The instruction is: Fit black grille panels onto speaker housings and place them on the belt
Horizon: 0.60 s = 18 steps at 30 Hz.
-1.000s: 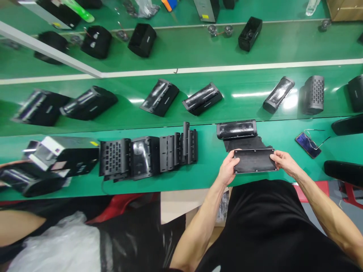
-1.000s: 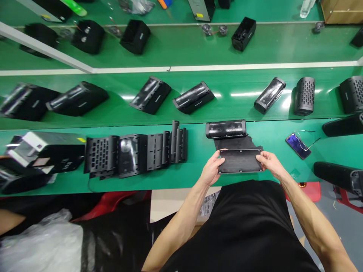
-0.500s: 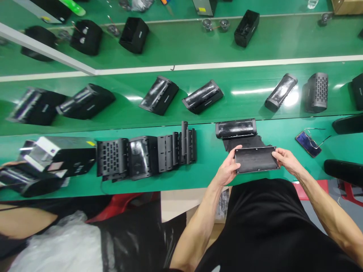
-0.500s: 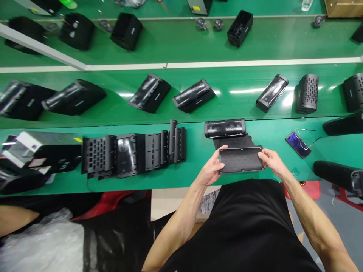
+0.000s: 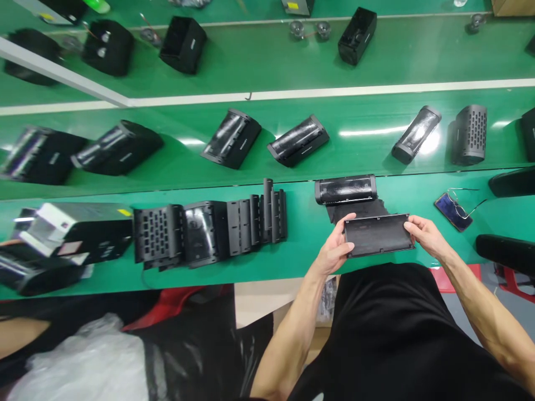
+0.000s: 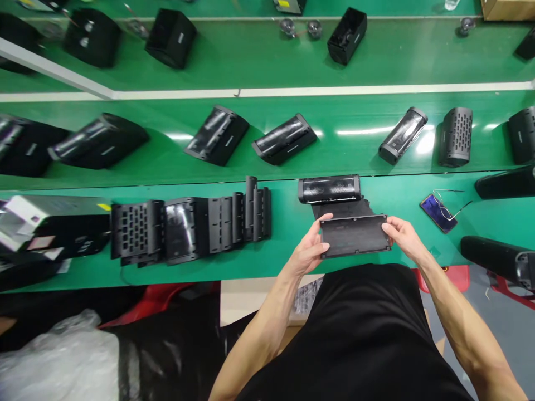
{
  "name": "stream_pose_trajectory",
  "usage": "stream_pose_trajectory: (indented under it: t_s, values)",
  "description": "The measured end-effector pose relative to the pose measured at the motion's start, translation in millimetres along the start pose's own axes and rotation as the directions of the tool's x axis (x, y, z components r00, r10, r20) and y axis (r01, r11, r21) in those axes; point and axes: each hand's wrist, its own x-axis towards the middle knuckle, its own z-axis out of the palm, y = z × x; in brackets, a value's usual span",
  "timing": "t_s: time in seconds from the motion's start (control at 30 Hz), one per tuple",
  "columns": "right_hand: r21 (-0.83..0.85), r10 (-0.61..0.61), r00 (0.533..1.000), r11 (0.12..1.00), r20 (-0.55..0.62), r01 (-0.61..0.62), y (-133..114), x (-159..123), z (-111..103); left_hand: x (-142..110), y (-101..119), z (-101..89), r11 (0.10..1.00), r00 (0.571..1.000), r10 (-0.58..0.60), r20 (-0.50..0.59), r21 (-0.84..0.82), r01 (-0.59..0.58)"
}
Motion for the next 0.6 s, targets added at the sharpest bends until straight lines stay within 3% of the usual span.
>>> stream_pose_trajectory:
  t_s: [0.4,0.5,0.6]
  values:
    - [0.151,0.073,0.997,0.986,-0.003,-0.071,-3,9,3,5,-5,-4.5,0.995,0.999,-0.025,-0.039,-0.098,0.021]
    - [0.151,0.109,0.993,0.982,0.047,-0.115,-13,13,-1,16,-3,-9.5,0.979,0.996,-0.09,-0.023,-0.185,0.084]
    - [0.141,0.165,0.979,0.973,0.122,-0.182,-25,20,-7,39,-3,-7.5,0.951,0.974,-0.221,0.041,-0.212,0.224]
